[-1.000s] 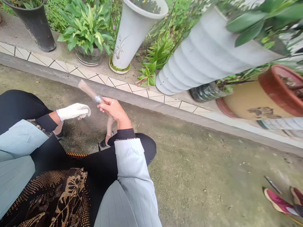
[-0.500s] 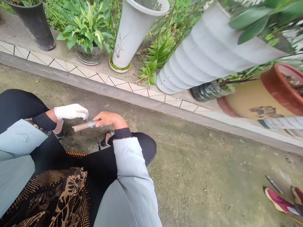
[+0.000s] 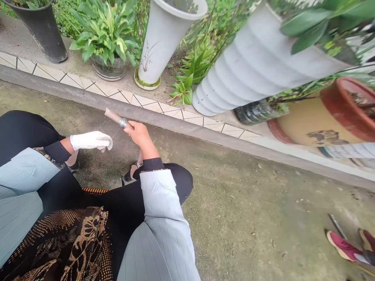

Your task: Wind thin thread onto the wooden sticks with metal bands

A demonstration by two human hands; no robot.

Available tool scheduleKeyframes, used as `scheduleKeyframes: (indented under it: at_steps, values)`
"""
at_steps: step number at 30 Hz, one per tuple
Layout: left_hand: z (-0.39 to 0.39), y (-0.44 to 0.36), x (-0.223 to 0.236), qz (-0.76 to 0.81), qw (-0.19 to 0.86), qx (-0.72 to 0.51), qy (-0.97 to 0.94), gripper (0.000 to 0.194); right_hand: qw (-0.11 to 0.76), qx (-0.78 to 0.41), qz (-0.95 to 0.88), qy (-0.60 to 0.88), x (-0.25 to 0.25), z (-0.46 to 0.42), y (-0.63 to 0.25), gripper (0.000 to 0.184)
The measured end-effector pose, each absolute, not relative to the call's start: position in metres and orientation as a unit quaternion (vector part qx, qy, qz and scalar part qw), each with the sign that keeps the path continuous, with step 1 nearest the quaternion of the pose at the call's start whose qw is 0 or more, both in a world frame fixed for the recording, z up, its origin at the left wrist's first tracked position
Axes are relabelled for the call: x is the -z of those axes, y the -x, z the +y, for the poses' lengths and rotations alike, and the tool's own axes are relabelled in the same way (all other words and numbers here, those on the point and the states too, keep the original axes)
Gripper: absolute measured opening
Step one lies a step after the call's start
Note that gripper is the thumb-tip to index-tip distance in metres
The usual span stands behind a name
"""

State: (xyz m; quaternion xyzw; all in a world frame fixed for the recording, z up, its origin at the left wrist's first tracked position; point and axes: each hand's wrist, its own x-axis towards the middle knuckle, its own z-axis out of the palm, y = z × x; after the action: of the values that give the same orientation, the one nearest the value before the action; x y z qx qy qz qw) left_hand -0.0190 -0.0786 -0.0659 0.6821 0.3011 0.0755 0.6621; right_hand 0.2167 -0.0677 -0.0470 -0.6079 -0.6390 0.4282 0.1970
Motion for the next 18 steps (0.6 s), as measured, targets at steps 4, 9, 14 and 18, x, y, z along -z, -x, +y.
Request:
scheduleKeyframes:
  at_steps: [4,9,14,18]
  values:
    - [-0.078,0.023,0.060,0.323,0.585,-0.036,-0.743,0.033,-0.016,-0.315,-0.758,0.571,0.049,-0.070,-0.213,0.016]
    - [-0.071,0.027,0.063,0.317,0.552,-0.051,-0.770,0.027,-0.156,-0.529,-0.738,0.389,0.042,-0.076,-0.214,0.020]
    - [-0.070,0.025,0.078,0.374,0.625,-0.129,-0.673,0.035,0.117,-0.676,-0.639,0.349,0.029,-0.078,-0.220,0.041]
    - [-0.078,0.020,0.080,0.316,0.679,-0.100,-0.655,0.041,0.343,-0.596,-0.552,0.471,0.037,-0.070,-0.219,0.035]
